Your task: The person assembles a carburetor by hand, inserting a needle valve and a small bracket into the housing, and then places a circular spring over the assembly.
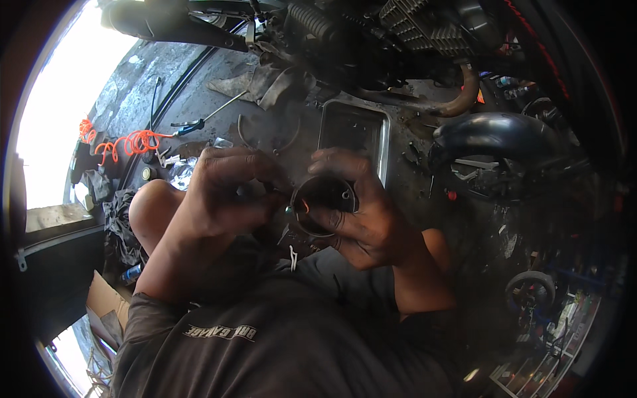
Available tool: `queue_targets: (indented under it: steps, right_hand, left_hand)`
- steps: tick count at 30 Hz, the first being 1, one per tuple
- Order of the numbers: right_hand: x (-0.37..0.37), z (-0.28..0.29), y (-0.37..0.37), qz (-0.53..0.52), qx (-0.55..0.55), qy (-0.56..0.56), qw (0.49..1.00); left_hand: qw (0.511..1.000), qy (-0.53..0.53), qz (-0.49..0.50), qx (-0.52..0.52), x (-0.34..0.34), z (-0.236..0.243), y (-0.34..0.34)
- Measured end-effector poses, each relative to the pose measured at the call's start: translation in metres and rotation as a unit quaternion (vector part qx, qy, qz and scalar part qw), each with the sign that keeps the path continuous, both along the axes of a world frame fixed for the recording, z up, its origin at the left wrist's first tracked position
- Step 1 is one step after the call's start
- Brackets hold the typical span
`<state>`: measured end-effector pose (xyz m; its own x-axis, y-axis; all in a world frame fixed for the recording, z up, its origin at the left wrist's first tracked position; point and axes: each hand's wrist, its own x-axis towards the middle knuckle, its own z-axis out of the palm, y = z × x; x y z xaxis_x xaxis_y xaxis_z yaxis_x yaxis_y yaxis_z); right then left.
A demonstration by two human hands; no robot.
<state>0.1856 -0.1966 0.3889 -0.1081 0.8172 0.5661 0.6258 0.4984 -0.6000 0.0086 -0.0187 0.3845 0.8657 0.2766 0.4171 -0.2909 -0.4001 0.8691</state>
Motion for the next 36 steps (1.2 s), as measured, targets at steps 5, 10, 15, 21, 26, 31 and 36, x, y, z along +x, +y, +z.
queue_targets:
  steps: [5,10,15,21,26,31,36]
  right_hand:
    - [-0.002,0.008,-0.001,-0.007,-0.006,-0.012,1.000]
    - [-0.004,0.009,-0.002,-0.021,-0.006,-0.030,0.999]
    - [-0.005,0.010,-0.002,-0.024,-0.019,-0.044,0.999]
    - [-0.005,0.004,-0.002,-0.015,-0.008,-0.040,0.999]
    - [-0.004,0.002,-0.001,-0.009,-0.005,-0.043,0.999]
    - [-0.011,0.000,-0.006,-0.048,-0.111,0.076,0.990]
    - [-0.020,0.006,-0.019,-0.135,-0.171,0.402,0.890]
  left_hand:
    - [1.000,-0.016,-0.002,0.021,0.000,0.000,0.002]
    - [1.000,-0.003,-0.008,0.004,-0.001,0.001,-0.001]
    - [1.000,-0.026,-0.008,-0.004,-0.001,-0.003,-0.002]
    - [1.000,-0.026,-0.008,-0.012,0.000,-0.005,-0.001]
    - [0.999,-0.033,-0.018,-0.009,-0.001,-0.006,0.000]
    - [1.000,0.009,-0.017,0.002,-0.005,-0.004,0.006]
    - [0.949,0.011,0.207,-0.238,-0.005,0.009,-0.003]
